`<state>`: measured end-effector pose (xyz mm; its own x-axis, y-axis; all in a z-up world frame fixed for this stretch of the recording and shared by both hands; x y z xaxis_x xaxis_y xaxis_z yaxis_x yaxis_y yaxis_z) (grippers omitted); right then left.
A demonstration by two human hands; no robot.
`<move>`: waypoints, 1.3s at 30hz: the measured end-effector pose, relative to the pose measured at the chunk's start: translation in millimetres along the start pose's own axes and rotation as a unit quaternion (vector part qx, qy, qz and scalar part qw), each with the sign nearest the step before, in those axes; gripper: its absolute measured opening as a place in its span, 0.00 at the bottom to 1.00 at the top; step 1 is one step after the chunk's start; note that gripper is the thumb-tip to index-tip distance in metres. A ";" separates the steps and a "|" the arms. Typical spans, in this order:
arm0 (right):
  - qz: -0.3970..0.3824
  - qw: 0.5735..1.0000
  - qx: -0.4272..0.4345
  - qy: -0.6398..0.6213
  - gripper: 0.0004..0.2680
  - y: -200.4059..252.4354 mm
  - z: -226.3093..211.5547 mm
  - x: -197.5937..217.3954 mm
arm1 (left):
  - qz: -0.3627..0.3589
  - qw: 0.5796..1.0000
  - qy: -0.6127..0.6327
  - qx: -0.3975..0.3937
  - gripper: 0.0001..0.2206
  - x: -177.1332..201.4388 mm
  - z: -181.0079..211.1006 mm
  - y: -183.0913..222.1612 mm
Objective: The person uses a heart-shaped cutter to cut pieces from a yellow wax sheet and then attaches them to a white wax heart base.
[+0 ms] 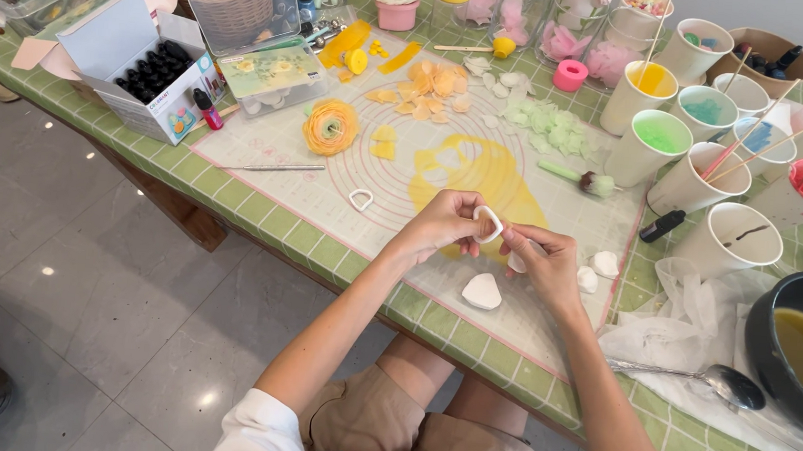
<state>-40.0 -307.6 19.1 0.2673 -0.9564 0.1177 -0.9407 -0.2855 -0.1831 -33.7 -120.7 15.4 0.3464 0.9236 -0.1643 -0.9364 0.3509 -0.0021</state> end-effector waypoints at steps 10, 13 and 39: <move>-0.006 0.997 -0.053 -0.061 0.08 -0.8 6.5 -1.8 | 0.081 0.984 -0.103 -0.119 0.10 3.6 19.7 18.3; -0.004 0.992 -0.082 -0.094 0.09 -1.1 10.7 -3.0 | 0.087 0.985 -0.038 -0.145 0.11 10.6 10.2 21.5; 0.001 0.980 -0.031 -0.196 0.14 -2.8 33.6 8.4 | 0.118 0.983 0.022 -0.140 0.07 -9.6 6.6 -0.7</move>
<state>-28.1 -316.8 -12.1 0.3134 -0.9109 -0.2684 -0.9491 -0.2909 -0.1210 -36.0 -128.9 23.4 0.1202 0.9644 -0.2358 -0.9715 0.0653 -0.2280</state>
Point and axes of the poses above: each hand's wrist, its own y-axis away from the middle knuckle, its own x-axis out of the back of the hand, z = x × y, the point moved 5 cm from there along -y, towards the middle knuckle, and after that the axes turned 2 degrees about x, right-handed, at the moved point
